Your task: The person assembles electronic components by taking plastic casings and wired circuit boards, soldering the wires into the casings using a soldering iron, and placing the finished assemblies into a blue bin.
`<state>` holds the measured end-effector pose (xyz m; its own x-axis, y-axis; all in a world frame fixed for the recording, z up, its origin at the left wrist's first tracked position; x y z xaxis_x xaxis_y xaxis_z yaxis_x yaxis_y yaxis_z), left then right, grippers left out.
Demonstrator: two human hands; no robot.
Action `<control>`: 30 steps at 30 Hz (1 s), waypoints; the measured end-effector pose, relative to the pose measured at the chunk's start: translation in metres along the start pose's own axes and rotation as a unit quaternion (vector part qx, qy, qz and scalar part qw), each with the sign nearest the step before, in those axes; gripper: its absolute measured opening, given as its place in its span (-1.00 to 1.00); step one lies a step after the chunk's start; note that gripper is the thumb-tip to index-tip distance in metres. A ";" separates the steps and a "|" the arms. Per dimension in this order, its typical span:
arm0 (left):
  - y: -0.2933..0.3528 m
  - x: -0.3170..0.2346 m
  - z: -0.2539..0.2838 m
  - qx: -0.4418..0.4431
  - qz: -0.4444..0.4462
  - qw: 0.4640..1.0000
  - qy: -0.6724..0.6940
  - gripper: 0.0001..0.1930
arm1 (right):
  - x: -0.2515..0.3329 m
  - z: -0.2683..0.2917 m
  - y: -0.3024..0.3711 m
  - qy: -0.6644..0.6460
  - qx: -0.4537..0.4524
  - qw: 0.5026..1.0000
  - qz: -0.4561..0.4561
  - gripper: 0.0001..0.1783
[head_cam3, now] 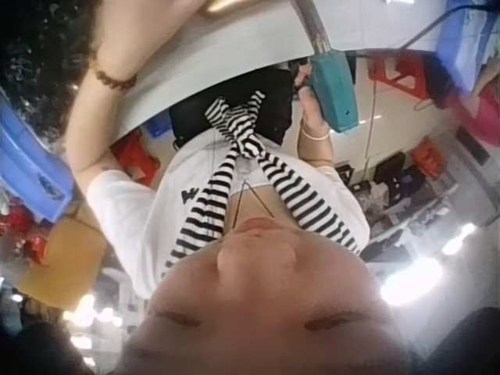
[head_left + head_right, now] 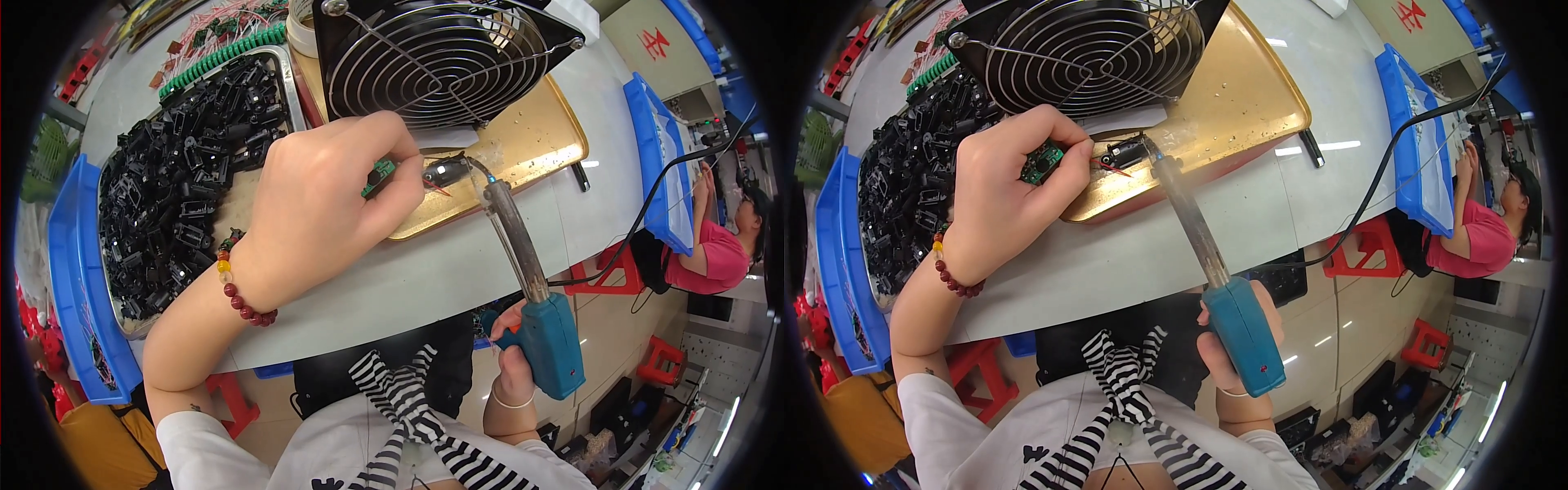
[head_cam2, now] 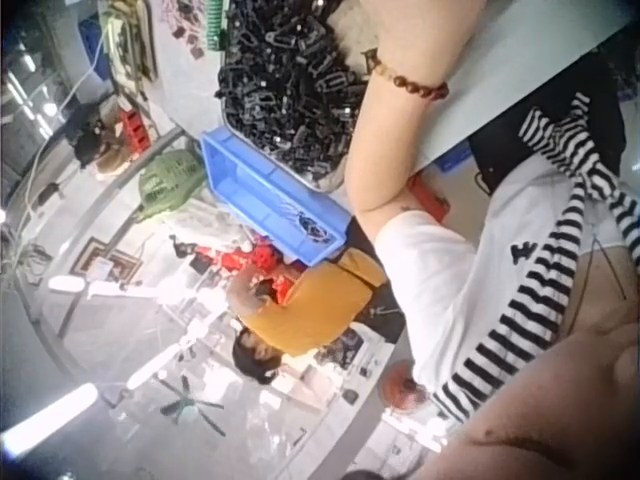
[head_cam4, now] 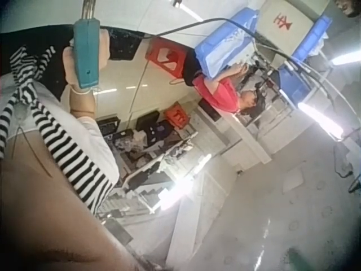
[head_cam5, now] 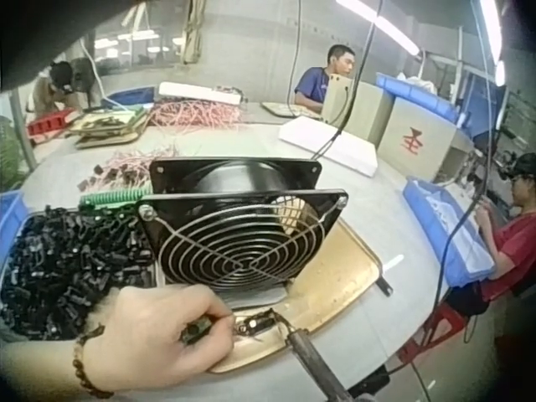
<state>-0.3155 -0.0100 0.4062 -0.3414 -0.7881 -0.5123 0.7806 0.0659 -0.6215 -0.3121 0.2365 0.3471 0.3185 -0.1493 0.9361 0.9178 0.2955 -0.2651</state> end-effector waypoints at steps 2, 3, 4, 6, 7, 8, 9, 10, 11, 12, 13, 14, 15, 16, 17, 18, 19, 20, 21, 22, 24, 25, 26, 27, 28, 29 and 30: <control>0.000 0.000 0.000 -0.002 -0.004 1.000 0.001 -0.94 | 0.000 0.000 -0.001 0.001 0.005 1.000 0.003 -0.66; 0.000 -0.001 0.001 -0.003 -0.004 1.000 -0.002 -0.94 | 0.000 -0.001 -0.001 0.003 0.009 1.000 0.006 -0.66; 0.000 -0.001 0.001 -0.004 -0.005 1.000 -0.005 -0.94 | 0.000 -0.001 -0.001 0.003 0.009 1.000 0.006 -0.66; 0.000 -0.001 0.001 -0.004 -0.006 1.000 -0.006 -0.94 | -0.001 -0.001 -0.001 0.002 0.006 1.000 0.003 -0.64; 0.000 -0.001 0.001 -0.004 -0.007 1.000 -0.007 -0.93 | -0.001 0.000 -0.001 0.002 0.007 1.000 0.002 -0.64; 0.000 -0.001 0.002 -0.004 -0.007 1.000 -0.007 -0.93 | -0.002 0.000 -0.001 0.008 0.009 1.000 0.005 -0.64; 0.000 -0.001 0.002 0.011 0.008 1.000 -0.009 -0.94 | -0.002 0.000 -0.001 0.015 0.011 1.000 0.008 -0.64; 0.000 0.000 0.001 0.027 0.022 0.999 -0.011 -0.94 | -0.001 0.000 0.000 0.015 0.012 1.000 0.008 -0.64; 0.000 0.000 0.001 0.026 0.023 0.999 -0.012 -0.94 | -0.001 0.001 0.000 0.015 0.009 1.000 0.002 -0.63; 0.000 0.000 0.001 0.027 0.022 0.999 -0.011 -0.94 | -0.002 0.001 0.000 0.014 0.007 1.000 -0.005 -0.63; 0.000 0.000 0.001 0.027 0.021 0.999 -0.011 -0.95 | -0.002 0.001 0.000 0.014 0.007 1.000 -0.005 -0.63; 0.000 0.001 0.001 0.027 0.021 0.999 -0.011 -0.95 | -0.002 0.001 0.000 0.010 0.006 1.000 -0.004 -0.62; 0.000 0.001 0.001 0.024 0.019 0.999 -0.009 -0.95 | -0.002 0.002 0.000 0.006 0.004 1.000 -0.003 -0.62; 0.000 0.001 0.001 0.022 0.016 1.000 -0.007 -0.95 | -0.002 0.002 0.000 0.008 0.000 1.000 -0.006 -0.61; 0.000 0.001 0.002 0.022 0.016 1.000 -0.007 -0.95 | -0.002 0.002 0.000 0.008 0.001 1.000 -0.006 -0.61; 0.000 0.001 0.002 0.023 0.017 1.000 -0.007 -0.95 | -0.002 0.002 0.000 0.007 0.003 1.000 -0.006 -0.61; 0.000 0.001 0.001 0.024 0.017 1.000 -0.007 -0.95 | -0.002 0.001 0.000 0.006 0.004 1.000 -0.006 -0.61; 0.000 0.001 0.002 0.023 0.017 1.000 -0.007 -0.95 | -0.002 0.001 0.000 0.006 0.005 1.000 -0.006 -0.61; 0.000 0.000 0.002 0.022 0.015 1.000 -0.008 -0.95 | -0.002 0.002 0.000 0.002 0.002 1.000 -0.010 -0.61; 0.000 0.000 0.002 0.020 0.013 1.000 -0.009 -0.95 | -0.003 0.002 0.000 -0.001 0.000 1.000 -0.013 -0.61; 0.000 0.000 0.001 0.021 0.013 1.000 -0.009 -0.95 | -0.003 0.002 0.002 -0.015 -0.008 1.000 -0.026 -0.60; 0.000 0.000 0.001 0.022 0.014 1.000 -0.009 -0.95 | -0.004 0.003 0.003 -0.029 -0.016 0.999 -0.039 -0.60; 0.000 0.000 0.001 0.022 0.015 1.000 -0.009 -0.95 | -0.005 0.002 0.004 -0.029 -0.015 0.999 -0.039 -0.60; 0.001 0.001 0.002 0.021 0.015 1.000 -0.011 -0.96 | -0.007 0.002 0.005 -0.057 -0.015 0.997 -0.051 -0.58; 0.002 0.001 0.002 0.021 0.015 1.000 -0.013 -0.96 | -0.010 0.002 0.006 -0.084 -0.014 0.994 -0.063 -0.56; 0.001 0.001 0.002 0.020 0.015 1.000 -0.013 -0.96 | -0.012 0.004 0.006 -0.084 -0.014 0.994 -0.063 -0.56; 0.001 0.000 0.002 0.020 0.012 1.000 -0.013 -0.96 | -0.016 0.003 0.006 -0.122 0.028 0.990 -0.066 -0.54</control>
<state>-0.3137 -0.0116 0.4068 -0.3100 -0.8019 -0.5108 0.8084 0.0605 -0.5855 -0.3120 0.2432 0.3315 0.1232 0.0408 0.9915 0.9310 0.3412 -0.1298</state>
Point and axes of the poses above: each hand's wrist, its own y-axis away from the middle knuckle, its own z-axis out of the back of the hand, x = y × z, the point moved 6 cm from there along -y, towards the middle knuckle, and after that the axes turned 4 degrees about -z, right-handed, at the moved point
